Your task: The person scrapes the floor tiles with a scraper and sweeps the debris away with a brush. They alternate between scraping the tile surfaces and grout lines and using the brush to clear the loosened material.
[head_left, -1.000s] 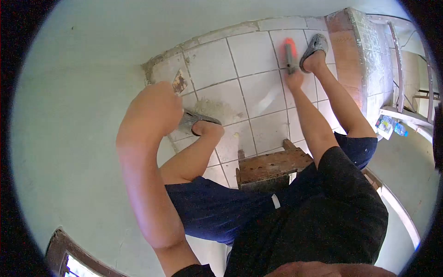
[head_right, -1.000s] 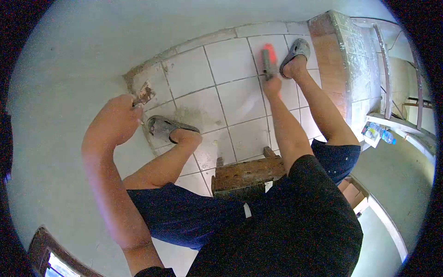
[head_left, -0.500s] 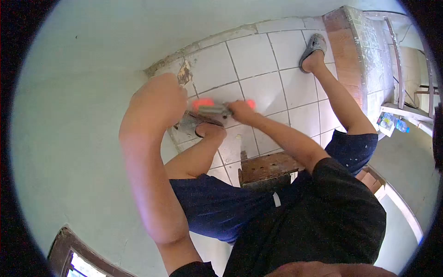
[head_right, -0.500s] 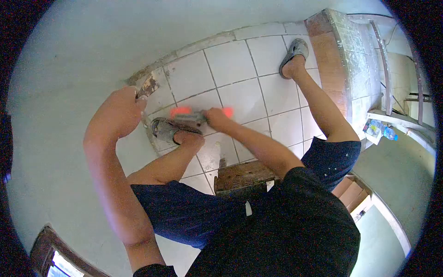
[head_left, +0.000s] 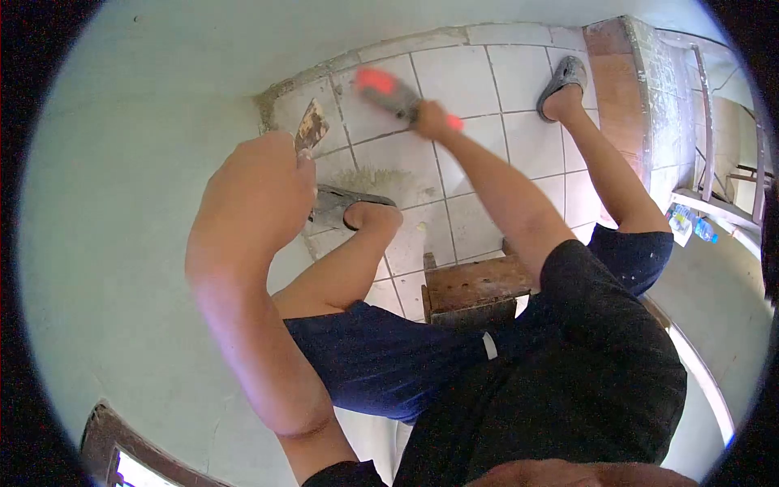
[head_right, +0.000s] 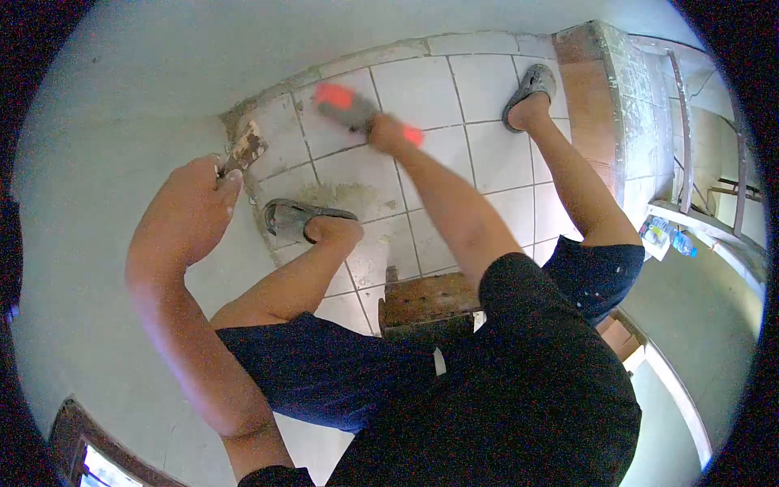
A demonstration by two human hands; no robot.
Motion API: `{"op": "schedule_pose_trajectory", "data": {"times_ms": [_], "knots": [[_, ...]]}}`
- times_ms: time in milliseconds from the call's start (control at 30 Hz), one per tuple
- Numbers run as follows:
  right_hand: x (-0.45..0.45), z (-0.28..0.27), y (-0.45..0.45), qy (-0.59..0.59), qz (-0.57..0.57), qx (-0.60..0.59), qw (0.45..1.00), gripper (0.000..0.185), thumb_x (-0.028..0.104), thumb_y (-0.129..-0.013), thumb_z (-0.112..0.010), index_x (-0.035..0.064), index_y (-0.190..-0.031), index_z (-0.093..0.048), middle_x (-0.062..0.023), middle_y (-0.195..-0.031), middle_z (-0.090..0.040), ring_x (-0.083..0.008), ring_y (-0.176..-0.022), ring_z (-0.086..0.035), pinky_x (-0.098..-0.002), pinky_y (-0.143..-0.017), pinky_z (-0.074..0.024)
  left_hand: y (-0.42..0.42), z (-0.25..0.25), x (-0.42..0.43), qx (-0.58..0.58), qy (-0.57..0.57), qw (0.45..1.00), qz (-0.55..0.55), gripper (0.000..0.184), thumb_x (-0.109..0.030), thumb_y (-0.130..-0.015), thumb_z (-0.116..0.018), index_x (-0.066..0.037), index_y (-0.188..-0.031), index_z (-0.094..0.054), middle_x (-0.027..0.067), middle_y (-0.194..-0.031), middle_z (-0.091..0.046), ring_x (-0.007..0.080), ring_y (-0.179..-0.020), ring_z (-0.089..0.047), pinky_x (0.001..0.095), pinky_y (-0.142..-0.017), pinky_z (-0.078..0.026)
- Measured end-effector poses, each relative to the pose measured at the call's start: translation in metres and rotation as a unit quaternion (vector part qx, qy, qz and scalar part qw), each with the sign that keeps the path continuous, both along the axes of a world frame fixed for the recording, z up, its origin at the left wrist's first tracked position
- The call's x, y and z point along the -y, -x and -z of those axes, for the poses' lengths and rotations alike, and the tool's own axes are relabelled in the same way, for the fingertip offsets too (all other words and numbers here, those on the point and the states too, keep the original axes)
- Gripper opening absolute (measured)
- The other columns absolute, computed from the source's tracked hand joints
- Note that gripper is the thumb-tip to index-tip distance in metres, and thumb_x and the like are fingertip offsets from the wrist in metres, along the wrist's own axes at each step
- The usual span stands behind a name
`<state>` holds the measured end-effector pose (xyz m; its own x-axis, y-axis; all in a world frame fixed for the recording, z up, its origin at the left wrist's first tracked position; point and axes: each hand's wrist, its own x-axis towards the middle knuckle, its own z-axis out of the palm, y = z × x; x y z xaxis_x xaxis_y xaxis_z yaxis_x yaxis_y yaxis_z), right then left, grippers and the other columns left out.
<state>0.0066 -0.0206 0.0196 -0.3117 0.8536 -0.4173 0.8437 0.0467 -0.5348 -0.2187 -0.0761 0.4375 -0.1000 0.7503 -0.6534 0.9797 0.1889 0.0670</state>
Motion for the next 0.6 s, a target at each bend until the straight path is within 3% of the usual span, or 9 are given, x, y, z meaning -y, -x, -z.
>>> {"op": "schedule_pose_trajectory", "data": {"times_ms": [100, 233, 300, 333, 367, 400, 500, 567, 600], "knots": [[0.066, 0.008, 0.04, -0.011, -0.098, -0.038, 0.994, 0.03, 0.022, -0.063, -0.071, 0.0036, -0.087, -0.067, -0.0223, -0.086, -0.066, -0.0392, -0.083, -0.064, -0.0474, -0.074, -0.0515, 0.002, 0.002, 0.0, 0.017, -0.021, 1.0, -0.014, 0.034, -0.025, -0.093, -0.049, 0.007, -0.098, -0.059, 0.0277, -0.088, -0.062, 0.0412, -0.085, -0.063, 0.0485, -0.075, -0.047], [0.119, -0.044, 0.035, 0.038, -0.171, -0.053, 0.983, 0.033, 0.019, -0.064, -0.071, 0.0043, -0.093, -0.067, -0.0213, -0.087, -0.067, -0.0377, -0.081, -0.065, -0.0446, -0.074, -0.0514, 0.022, 0.012, 0.0, 0.05, 0.009, 0.998, -0.032, 0.037, -0.027, -0.093, -0.05, 0.008, -0.102, -0.058, 0.0254, -0.082, -0.062, 0.0348, -0.071, -0.066, 0.0453, -0.067, -0.05], [0.124, -0.065, 0.006, 0.06, -0.069, -0.227, 0.97, 0.033, 0.012, -0.067, -0.07, 0.0037, -0.099, -0.066, -0.0206, -0.087, -0.067, -0.0358, -0.078, -0.065, -0.0409, -0.072, -0.0518, 0.039, 0.022, 0.007, 0.061, -0.008, 0.997, -0.046, 0.038, -0.028, -0.093, -0.049, 0.007, -0.105, -0.057, 0.022, -0.077, -0.061, 0.0291, -0.06, -0.065, 0.0424, -0.06, -0.051], [0.119, -0.071, -0.013, 0.071, -0.03, -0.154, 0.985, 0.032, 0.022, -0.073, -0.072, 0.003, -0.098, -0.066, -0.0195, -0.092, -0.067, -0.0349, -0.081, -0.065, -0.0415, -0.073, -0.0516, 0.043, 0.021, 0.011, 0.064, -0.006, 0.997, -0.049, 0.038, -0.028, -0.093, -0.049, 0.007, -0.105, -0.057, 0.022, -0.077, -0.061, 0.0291, -0.06, -0.065, 0.0424, -0.06, -0.051], [0.119, -0.061, -0.045, 0.068, 0.059, -0.17, 0.981, 0.033, 0.02, -0.072, -0.073, 0.0017, -0.099, -0.065, -0.0207, -0.092, -0.067, -0.0355, -0.081, -0.065, -0.0426, -0.072, -0.0511, 0.047, 0.02, 0.015, 0.054, 0.017, 0.996, -0.061, 0.039, -0.028, -0.094, -0.048, 0.007, -0.107, -0.056, 0.0216, -0.079, -0.061, 0.029, -0.061, -0.065, 0.0416, -0.059, -0.052], [0.116, -0.036, -0.08, -0.033, 0.082, -0.074, 0.993, 0.031, 0.016, -0.071, -0.072, 0.0009, -0.097, -0.065, -0.021, -0.089, -0.067, -0.0374, -0.081, -0.065, -0.0438, -0.071, -0.0506, 0.051, 0.021, 0.019, 0.044, 0.042, 0.996, -0.072, 0.039, -0.028, -0.095, -0.047, 0.007, -0.109, -0.056, 0.0211, -0.081, -0.061, 0.0288, -0.063, -0.066, 0.0407, -0.058, -0.052], [0.105, -0.041, -0.167, -0.193, 0.312, 0.118, 0.923, 0.029, 0.022, -0.071, -0.07, 0.0029, -0.092, -0.065, -0.0203, -0.083, -0.066, -0.0397, -0.08, -0.064, -0.0462, -0.07, -0.0495, 0.067, 0.028, 0.041, 0.061, -0.006, 0.996, -0.068, 0.04, -0.029, -0.096, -0.046, 0.008, -0.111, -0.054, 0.0214, -0.088, -0.06, 0.0282, -0.066, -0.066, 0.0396, -0.056, -0.053], [0.106, -0.039, -0.217, -0.148, 0.448, 0.14, 0.871, 0.035, 0.029, -0.072, -0.07, 0.0047, -0.096, -0.066, -0.02, -0.088, -0.068, -0.0374, -0.088, -0.065, -0.0451, -0.076, -0.0505, 0.069, 0.024, 0.042, 0.053, 0.014, 0.995, -0.085, 0.041, -0.029, -0.096, -0.047, 0.008, -0.111, -0.054, 0.0212, -0.089, -0.059, 0.028, -0.066, -0.065, 0.0391, -0.056, -0.053], [0.113, -0.017, -0.247, -0.122, 0.447, 0.133, 0.876, 0.034, 0.029, -0.073, -0.068, 0.0049, -0.097, -0.067, -0.0196, -0.092, -0.068, -0.0368, -0.089, -0.065, -0.0437, -0.078, -0.0512, 0.071, 0.021, 0.043, 0.042, 0.036, 0.993, -0.103, 0.041, -0.03, -0.096, -0.047, 0.008, -0.111, -0.054, 0.021, -0.091, -0.059, 0.0277, -0.066, -0.065, 0.0386, -0.056, -0.053]]}}
